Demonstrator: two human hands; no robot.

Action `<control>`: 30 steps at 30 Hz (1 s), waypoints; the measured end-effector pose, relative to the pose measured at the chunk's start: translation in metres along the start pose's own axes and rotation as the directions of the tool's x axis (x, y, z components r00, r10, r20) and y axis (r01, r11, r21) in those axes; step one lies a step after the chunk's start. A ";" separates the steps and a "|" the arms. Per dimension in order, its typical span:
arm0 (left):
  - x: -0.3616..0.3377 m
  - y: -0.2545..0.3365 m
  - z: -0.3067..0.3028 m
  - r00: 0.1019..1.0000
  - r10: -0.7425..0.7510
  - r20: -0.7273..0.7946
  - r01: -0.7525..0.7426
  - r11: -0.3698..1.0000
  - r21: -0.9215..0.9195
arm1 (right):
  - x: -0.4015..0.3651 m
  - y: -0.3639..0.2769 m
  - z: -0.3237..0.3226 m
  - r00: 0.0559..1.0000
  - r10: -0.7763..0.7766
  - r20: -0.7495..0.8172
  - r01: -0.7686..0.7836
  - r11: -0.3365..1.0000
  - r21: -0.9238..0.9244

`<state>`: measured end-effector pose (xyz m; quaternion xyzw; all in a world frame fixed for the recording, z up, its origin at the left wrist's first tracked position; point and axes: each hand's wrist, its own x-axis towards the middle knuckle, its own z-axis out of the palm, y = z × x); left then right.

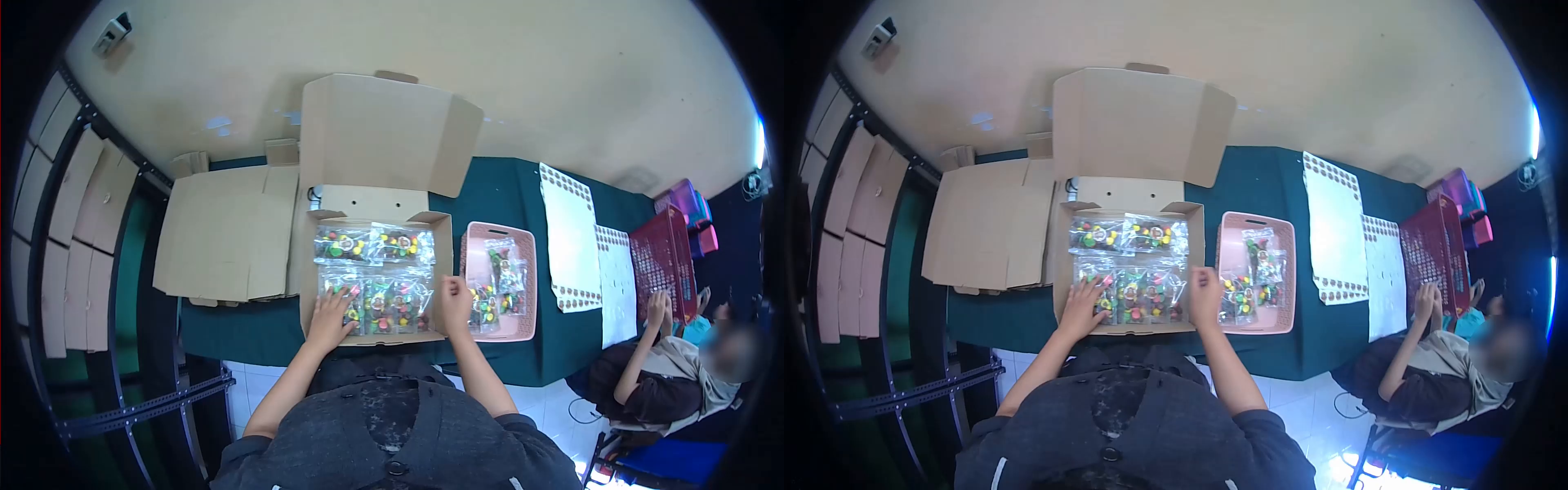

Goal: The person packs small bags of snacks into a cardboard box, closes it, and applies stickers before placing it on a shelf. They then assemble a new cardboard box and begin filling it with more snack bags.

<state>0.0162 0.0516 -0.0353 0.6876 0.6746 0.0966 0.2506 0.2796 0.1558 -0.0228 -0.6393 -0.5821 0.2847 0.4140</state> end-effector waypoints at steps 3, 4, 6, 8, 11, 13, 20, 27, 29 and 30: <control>0.000 0.000 0.001 1.000 -0.020 0.014 0.021 0.999 -0.050 | 0.017 0.070 -0.048 0.979 0.166 -0.117 -0.186 0.963 -0.195; 0.001 -0.002 0.004 0.999 -0.033 0.010 0.034 0.995 -0.095 | 0.015 0.081 -0.062 0.979 0.168 -0.117 -0.189 0.963 -0.191; 0.001 -0.001 0.003 0.999 -0.037 0.015 0.038 0.996 -0.085 | 0.011 0.099 -0.083 0.996 0.042 -0.076 -0.079 0.806 -0.587; 0.001 0.001 -0.001 0.999 -0.043 0.022 0.044 0.996 -0.074 | 0.008 0.129 -0.093 0.985 0.172 -0.015 -0.151 0.813 -0.563; 0.002 0.002 -0.005 0.998 -0.049 0.047 0.052 0.996 -0.070 | 0.009 0.130 -0.097 0.933 0.357 0.056 -0.268 0.788 -0.554; 0.003 0.002 -0.005 0.998 -0.039 0.056 0.044 0.996 -0.082 | 0.017 0.138 -0.098 0.957 0.279 0.083 -0.230 0.899 -0.373; 0.002 0.017 -0.028 0.995 0.056 -0.083 -0.068 0.987 -0.143 | 0.027 0.017 -0.093 0.955 0.266 0.129 -0.291 0.927 0.237; 0.009 0.077 -0.071 0.985 0.135 -0.106 -0.161 0.511 -0.844 | -0.019 -0.114 -0.009 0.854 -0.217 0.473 0.190 0.976 0.104; 0.005 0.092 -0.076 0.976 0.053 -0.213 -0.220 0.289 -0.932 | -0.037 -0.132 0.011 0.826 -0.359 0.434 0.313 0.933 0.176; 0.006 0.093 -0.081 0.955 0.031 -0.294 -0.287 0.337 -0.897 | -0.042 -0.138 0.015 0.787 -0.483 0.384 0.423 0.875 0.236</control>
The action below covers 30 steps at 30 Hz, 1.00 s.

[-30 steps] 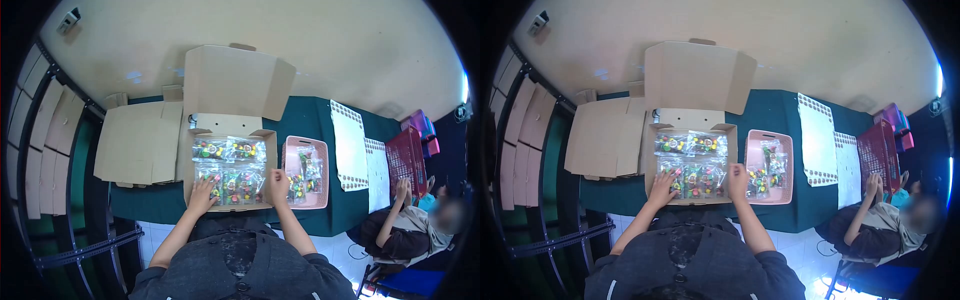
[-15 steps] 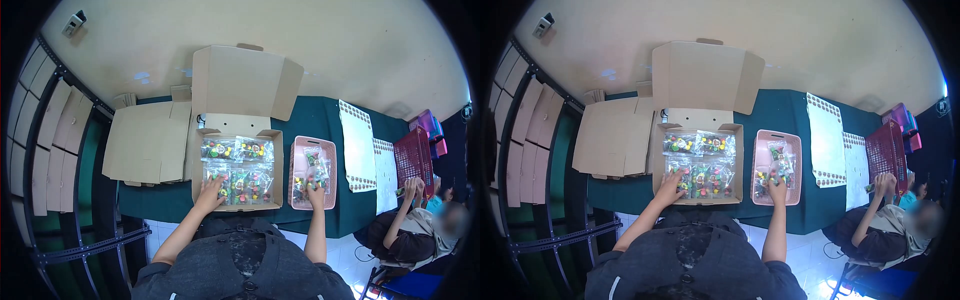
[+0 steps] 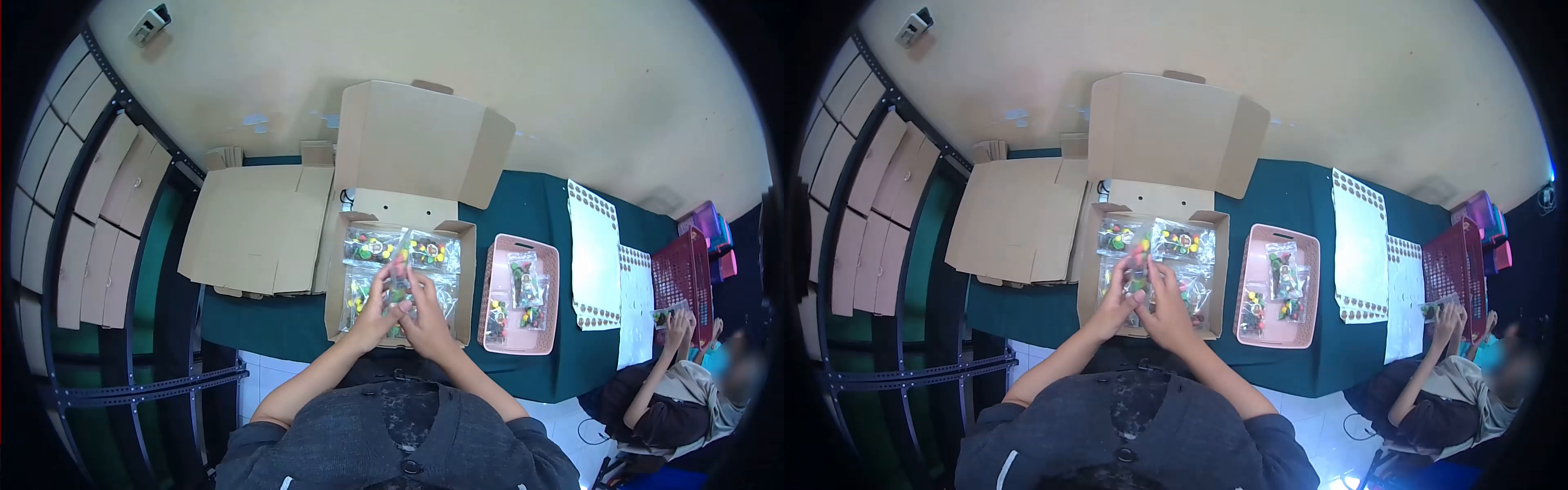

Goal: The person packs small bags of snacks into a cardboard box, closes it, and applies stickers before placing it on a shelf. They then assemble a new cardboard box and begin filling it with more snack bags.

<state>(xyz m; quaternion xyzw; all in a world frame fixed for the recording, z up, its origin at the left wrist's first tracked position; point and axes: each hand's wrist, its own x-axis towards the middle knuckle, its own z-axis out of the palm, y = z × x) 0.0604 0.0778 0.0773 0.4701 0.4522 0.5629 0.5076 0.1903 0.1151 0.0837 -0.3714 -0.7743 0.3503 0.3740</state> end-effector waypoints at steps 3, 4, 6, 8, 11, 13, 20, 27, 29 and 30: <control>-0.002 0.004 -0.010 0.977 0.030 -0.211 -0.036 0.999 -0.026 | 0.006 -0.012 -0.011 0.978 0.101 0.183 -0.149 0.952 0.268; -0.004 0.009 -0.014 0.968 -0.102 -0.228 0.057 0.979 -0.196 | 0.006 -0.005 -0.013 0.987 0.054 0.150 -0.084 0.976 0.199; -0.010 0.015 -0.017 0.969 -0.096 -0.229 0.054 0.981 -0.185 | 0.010 -0.009 -0.014 0.990 0.105 0.095 -0.123 0.973 0.195; -0.013 0.016 -0.015 0.971 -0.110 -0.211 0.069 0.978 -0.195 | 0.012 -0.010 -0.010 0.985 0.172 0.024 -0.172 0.943 0.285; -0.020 0.015 -0.004 0.980 -0.126 -0.154 0.089 0.969 -0.231 | 0.004 -0.006 -0.004 0.934 0.244 0.261 -0.352 0.749 0.561; -0.021 0.019 -0.001 0.976 -0.140 -0.168 0.104 0.973 -0.207 | 0.003 -0.009 -0.006 0.890 0.284 0.358 -0.455 0.623 0.637; -0.025 0.021 -0.003 0.984 -0.139 -0.108 0.104 0.953 -0.283 | 0.000 -0.021 -0.018 0.869 0.283 0.406 -0.493 0.567 0.660; -0.023 0.012 -0.006 0.976 -0.207 -0.074 0.181 0.948 -0.261 | -0.002 -0.013 -0.022 0.801 0.324 0.504 -0.587 0.253 0.769; -0.023 0.014 -0.006 0.979 -0.203 -0.038 0.182 0.937 -0.298 | -0.002 -0.015 -0.023 0.777 0.365 0.513 -0.607 0.218 0.764; -0.023 0.015 -0.006 0.981 -0.195 -0.004 0.183 0.925 -0.334 | -0.001 -0.016 -0.024 0.751 0.403 0.523 -0.626 0.183 0.758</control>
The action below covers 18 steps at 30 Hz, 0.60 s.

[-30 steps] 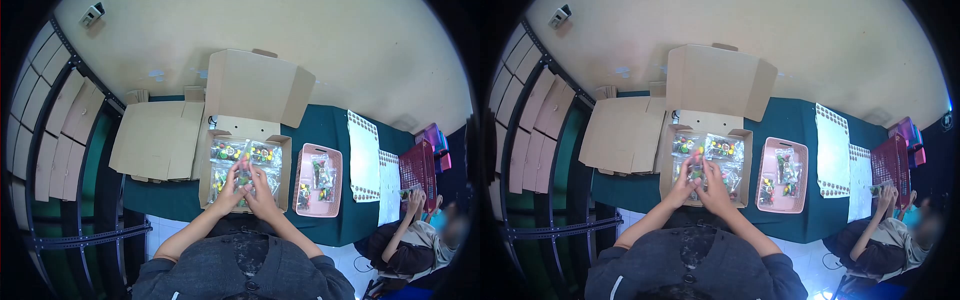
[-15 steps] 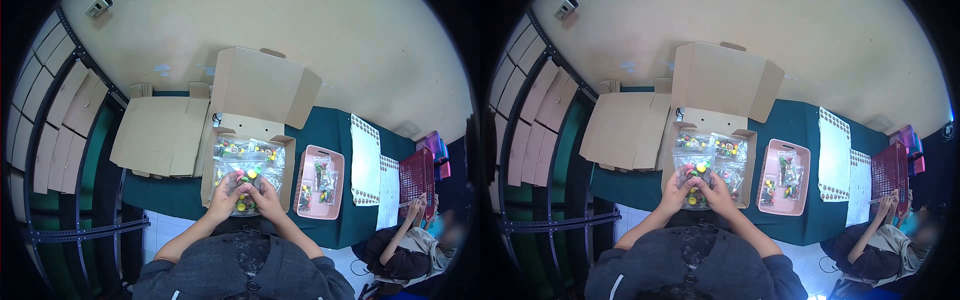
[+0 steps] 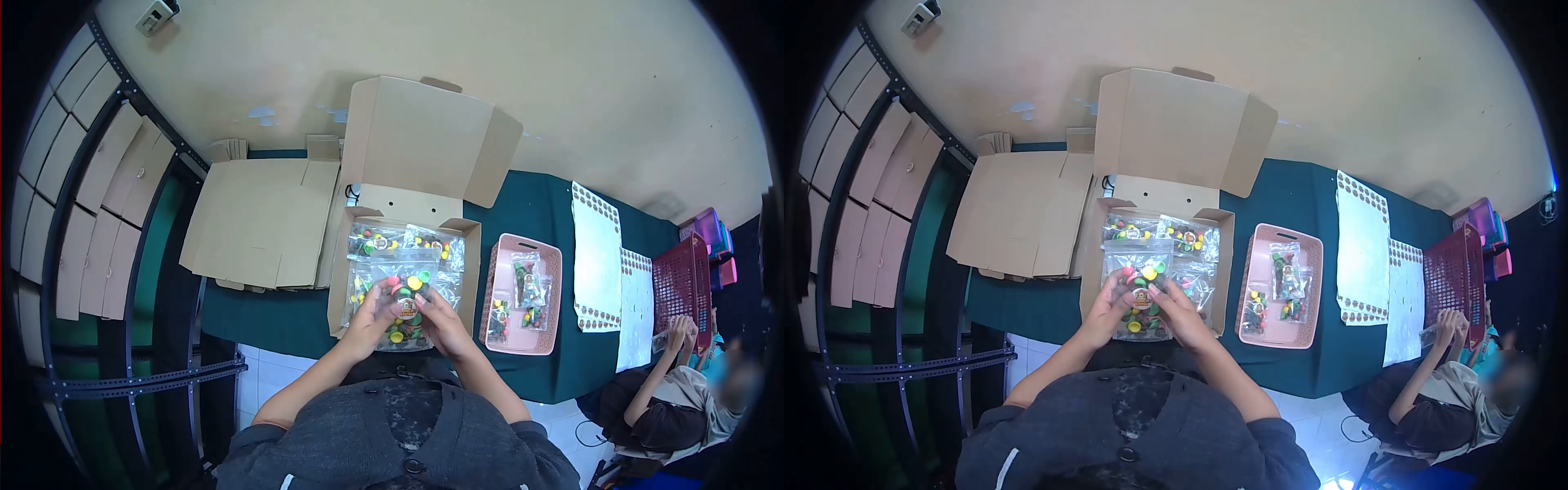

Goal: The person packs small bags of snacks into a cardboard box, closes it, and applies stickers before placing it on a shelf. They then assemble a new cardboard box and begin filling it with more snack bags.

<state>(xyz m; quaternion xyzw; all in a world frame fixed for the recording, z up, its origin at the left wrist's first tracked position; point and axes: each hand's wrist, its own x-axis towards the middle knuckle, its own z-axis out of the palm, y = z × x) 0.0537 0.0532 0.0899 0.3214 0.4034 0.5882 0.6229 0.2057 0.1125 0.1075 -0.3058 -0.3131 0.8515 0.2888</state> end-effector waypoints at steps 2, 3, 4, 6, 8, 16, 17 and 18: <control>0.000 -0.003 0.000 0.999 0.039 0.034 -0.042 0.994 0.102 | 0.002 0.002 -0.002 0.998 -0.056 0.006 0.056 0.987 -0.151; -0.001 -0.003 0.002 0.995 0.072 0.075 -0.086 0.976 0.200 | 0.002 0.002 -0.003 0.994 -0.112 0.017 0.112 0.948 -0.298; -0.003 0.000 0.004 0.994 0.073 0.076 -0.087 0.976 0.201 | 0.001 0.002 -0.002 0.993 -0.113 0.019 0.113 0.948 -0.298; -0.008 0.008 0.009 0.994 0.055 0.095 -0.087 0.927 0.365 | 0.001 0.002 0.001 0.990 -0.144 0.000 0.140 0.961 -0.239; -0.008 0.006 0.006 0.991 0.053 0.126 -0.094 0.931 0.352 | 0.002 0.007 -0.002 0.993 -0.111 -0.036 0.104 0.982 -0.156; -0.004 -0.002 0.008 0.996 0.043 0.084 -0.063 0.965 0.255 | -0.001 0.000 -0.001 0.995 -0.101 0.022 0.103 0.939 -0.328; -0.005 -0.003 0.009 0.991 0.077 0.107 -0.105 0.952 0.288 | -0.001 0.002 0.002 0.992 -0.126 -0.018 0.115 0.946 -0.302; -0.006 -0.003 0.009 0.986 0.109 0.129 -0.146 0.936 0.319 | 0.000 0.003 0.003 0.987 -0.149 -0.058 0.128 0.953 -0.276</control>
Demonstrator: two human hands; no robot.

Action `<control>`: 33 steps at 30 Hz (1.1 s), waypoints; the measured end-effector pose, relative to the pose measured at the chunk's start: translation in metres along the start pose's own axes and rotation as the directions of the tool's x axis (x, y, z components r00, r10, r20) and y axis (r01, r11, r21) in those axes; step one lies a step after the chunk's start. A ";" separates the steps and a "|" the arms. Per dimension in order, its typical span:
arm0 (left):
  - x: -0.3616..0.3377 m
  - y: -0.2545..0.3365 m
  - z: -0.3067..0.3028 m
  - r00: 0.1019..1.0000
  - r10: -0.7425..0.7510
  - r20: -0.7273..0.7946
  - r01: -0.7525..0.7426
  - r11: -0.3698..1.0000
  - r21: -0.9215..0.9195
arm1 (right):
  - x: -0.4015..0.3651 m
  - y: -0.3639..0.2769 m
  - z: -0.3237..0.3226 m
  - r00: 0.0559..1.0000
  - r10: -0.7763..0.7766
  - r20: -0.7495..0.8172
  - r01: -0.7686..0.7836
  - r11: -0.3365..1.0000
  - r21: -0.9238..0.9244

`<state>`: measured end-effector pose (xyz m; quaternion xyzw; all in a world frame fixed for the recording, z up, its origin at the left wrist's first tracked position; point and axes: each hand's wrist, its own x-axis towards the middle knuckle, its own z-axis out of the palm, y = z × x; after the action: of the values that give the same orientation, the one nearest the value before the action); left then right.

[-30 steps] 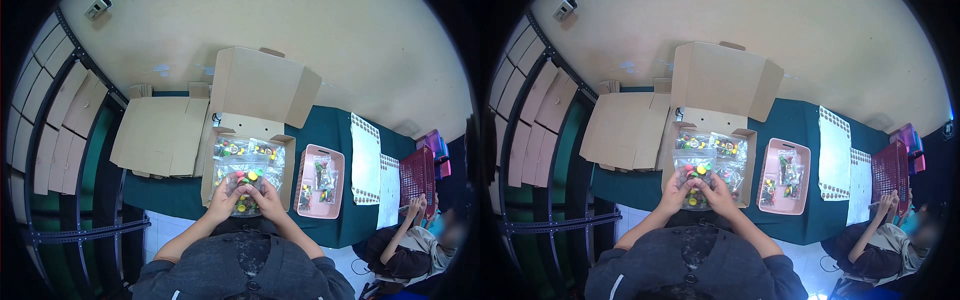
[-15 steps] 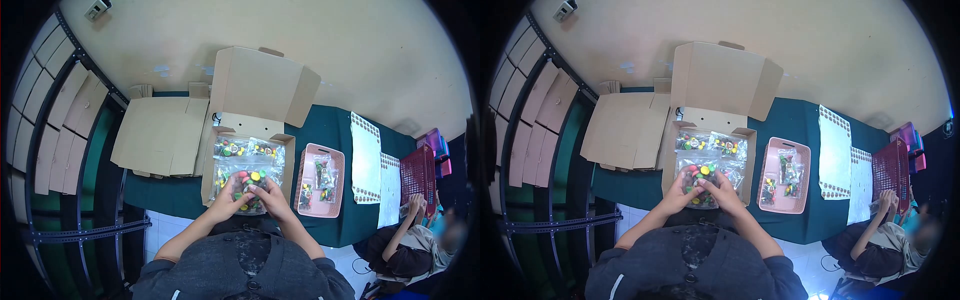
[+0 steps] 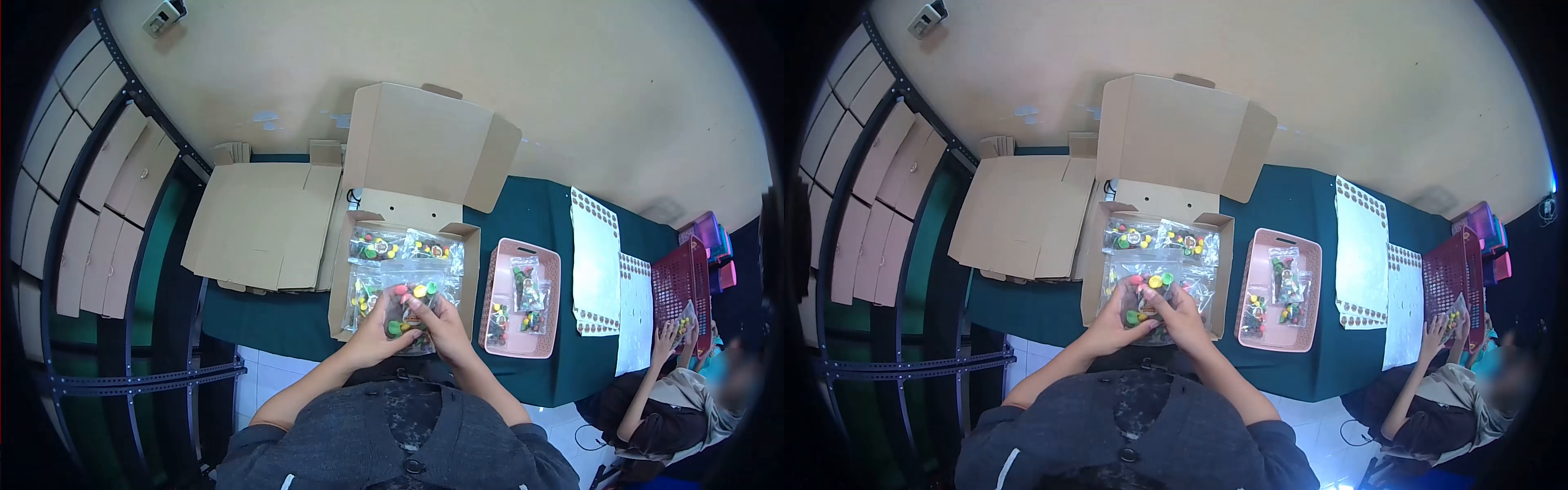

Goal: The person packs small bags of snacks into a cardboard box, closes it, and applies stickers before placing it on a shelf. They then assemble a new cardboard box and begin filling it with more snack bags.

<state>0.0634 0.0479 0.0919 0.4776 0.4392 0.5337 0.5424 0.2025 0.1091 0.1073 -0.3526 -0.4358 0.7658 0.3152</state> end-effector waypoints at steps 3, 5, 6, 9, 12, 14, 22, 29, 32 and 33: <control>-0.001 0.003 0.004 1.000 0.024 -0.011 -0.023 1.000 0.012 | 0.002 0.004 -0.007 0.994 0.111 -0.008 -0.109 0.982 0.156; 0.002 0.003 0.002 0.997 -0.018 -0.072 0.011 0.995 -0.101 | 0.000 0.002 -0.005 0.996 0.082 0.032 -0.084 0.992 0.099; 0.003 0.003 0.001 0.990 -0.067 -0.128 0.038 0.976 -0.215 | -0.002 0.000 -0.003 0.996 0.056 0.072 -0.059 0.997 0.042; 0.002 -0.001 -0.004 0.989 -0.071 -0.127 0.046 0.980 -0.192 | -0.007 -0.008 -0.001 0.987 0.020 0.158 -0.001 0.993 -0.119; 0.001 0.000 -0.005 0.988 -0.092 -0.128 0.063 0.974 -0.216 | -0.006 -0.004 -0.004 0.982 0.016 0.189 0.000 0.996 -0.085; 0.000 -0.004 -0.006 0.988 -0.093 -0.122 0.065 0.975 -0.214 | -0.006 -0.002 -0.007 0.979 0.029 0.203 -0.023 0.999 -0.032; -0.002 0.012 -0.010 0.997 -0.077 0.013 0.078 0.995 -0.059 | -0.002 -0.013 -0.007 0.978 -0.199 -0.065 0.202 0.979 0.030; 0.006 -0.003 -0.006 0.985 0.047 -0.166 -0.065 0.993 -0.103 | -0.003 -0.011 -0.007 0.936 -0.350 -0.033 0.303 0.849 -0.433; 0.008 0.001 -0.025 0.987 0.027 -0.159 -0.026 1.000 0.004 | -0.003 -0.006 -0.009 0.935 -0.355 -0.007 0.308 0.821 -0.480; 0.008 0.007 -0.029 0.986 0.027 -0.162 -0.027 1.000 0.004 | -0.004 -0.008 -0.011 0.946 -0.324 0.026 0.293 0.815 -0.500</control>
<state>0.0340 0.0573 0.0948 0.4391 0.4758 0.5775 0.4973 0.2149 0.1141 0.1112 -0.3694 -0.6598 0.5551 0.3466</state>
